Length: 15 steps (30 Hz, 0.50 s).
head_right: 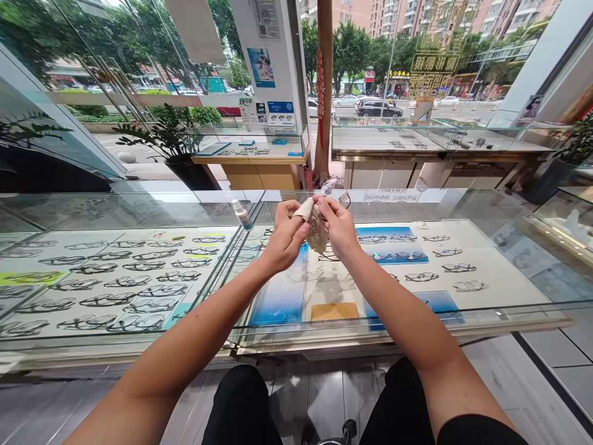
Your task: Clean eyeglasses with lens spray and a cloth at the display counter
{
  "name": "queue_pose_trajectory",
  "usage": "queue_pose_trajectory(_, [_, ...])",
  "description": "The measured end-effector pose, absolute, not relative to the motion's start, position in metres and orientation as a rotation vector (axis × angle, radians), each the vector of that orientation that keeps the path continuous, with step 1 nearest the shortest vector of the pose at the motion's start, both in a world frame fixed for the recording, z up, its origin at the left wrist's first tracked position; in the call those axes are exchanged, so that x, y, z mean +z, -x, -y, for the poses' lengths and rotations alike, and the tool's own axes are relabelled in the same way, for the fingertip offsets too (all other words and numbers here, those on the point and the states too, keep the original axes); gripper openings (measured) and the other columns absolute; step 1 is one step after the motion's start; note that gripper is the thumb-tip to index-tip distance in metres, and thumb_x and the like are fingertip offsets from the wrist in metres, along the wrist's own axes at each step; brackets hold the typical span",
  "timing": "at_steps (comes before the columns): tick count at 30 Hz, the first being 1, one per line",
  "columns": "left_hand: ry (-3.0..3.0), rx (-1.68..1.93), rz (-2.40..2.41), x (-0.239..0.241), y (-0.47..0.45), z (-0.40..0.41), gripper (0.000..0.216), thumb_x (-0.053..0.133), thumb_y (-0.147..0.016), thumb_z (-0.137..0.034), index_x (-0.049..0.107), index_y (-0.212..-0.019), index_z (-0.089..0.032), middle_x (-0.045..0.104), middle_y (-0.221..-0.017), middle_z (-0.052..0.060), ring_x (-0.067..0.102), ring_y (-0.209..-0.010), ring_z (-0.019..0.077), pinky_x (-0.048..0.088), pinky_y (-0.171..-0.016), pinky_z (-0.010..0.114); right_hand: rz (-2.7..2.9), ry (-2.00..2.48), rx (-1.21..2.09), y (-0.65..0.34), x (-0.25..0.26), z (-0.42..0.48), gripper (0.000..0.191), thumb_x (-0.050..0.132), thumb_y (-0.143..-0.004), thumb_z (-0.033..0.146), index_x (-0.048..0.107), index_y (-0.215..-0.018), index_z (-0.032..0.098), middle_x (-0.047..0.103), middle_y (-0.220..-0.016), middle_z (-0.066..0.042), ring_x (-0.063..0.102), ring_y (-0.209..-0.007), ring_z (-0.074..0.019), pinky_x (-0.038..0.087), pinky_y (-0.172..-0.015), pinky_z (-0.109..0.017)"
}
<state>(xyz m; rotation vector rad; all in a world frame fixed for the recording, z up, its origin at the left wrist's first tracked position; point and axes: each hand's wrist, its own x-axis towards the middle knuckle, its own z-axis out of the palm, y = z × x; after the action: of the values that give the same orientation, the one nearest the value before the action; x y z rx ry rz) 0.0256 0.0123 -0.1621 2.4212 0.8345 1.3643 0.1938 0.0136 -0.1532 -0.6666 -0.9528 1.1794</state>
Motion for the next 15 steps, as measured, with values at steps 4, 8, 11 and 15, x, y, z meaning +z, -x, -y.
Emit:
queue_pose_trajectory(4, [-2.425, 1.410, -0.887, -0.159, -0.026, -0.007, 0.046, 0.044, -0.113, -0.053, 0.074, -0.115, -0.018, 0.061, -0.135, 0.019, 0.056, -0.128, 0.0337, 0.047, -0.117, 0.052, 0.946, 0.708, 1.128, -0.196, -0.157, -0.019, 0.054, 0.096, -0.073, 0.069, 0.083, -0.104, 0.027, 0.078, -0.091, 0.000, 0.067, -0.083, -0.0149, 0.058, -0.076, -0.028])
queue_pose_trajectory(8, [-2.204, 1.549, -0.819, -0.159, -0.029, 0.000, 0.037, 0.052, -0.112, -0.055, 0.068, -0.118, -0.023, 0.073, -0.130, 0.016, 0.067, -0.121, 0.0303, 0.052, -0.109, 0.047, 0.930, 0.720, 1.113, -0.200, -0.157, -0.022, 0.054, 0.096, -0.072, 0.069, 0.083, -0.103, 0.027, 0.076, -0.087, 0.001, 0.065, -0.078, -0.0141, 0.057, -0.071, -0.027])
queue_pose_trajectory(11, [-1.928, 1.601, -0.746, -0.162, -0.031, -0.002, 0.032, 0.058, -0.111, -0.057, 0.058, -0.112, -0.025, 0.078, -0.112, 0.010, 0.073, -0.106, 0.0256, 0.054, -0.101, 0.042, 0.974, 0.724, 1.126, -0.200, -0.156, -0.020, 0.053, 0.095, -0.074, 0.070, 0.083, -0.103, 0.027, 0.078, -0.090, 0.000, 0.067, -0.081, -0.0157, 0.058, -0.073, -0.028])
queue_pose_trajectory(15, [-1.694, 1.592, -0.718, -0.164, -0.034, -0.013, 0.044, 0.081, -0.096, -0.061, 0.057, -0.103, -0.025, 0.070, -0.095, 0.003, 0.067, -0.088, 0.0183, 0.053, -0.088, 0.032, 1.057, 0.720, 1.125, -0.196, -0.155, -0.015, 0.054, 0.094, -0.075, 0.071, 0.085, -0.102, 0.026, 0.080, -0.100, -0.003, 0.071, -0.091, -0.0194, 0.060, -0.079, -0.031])
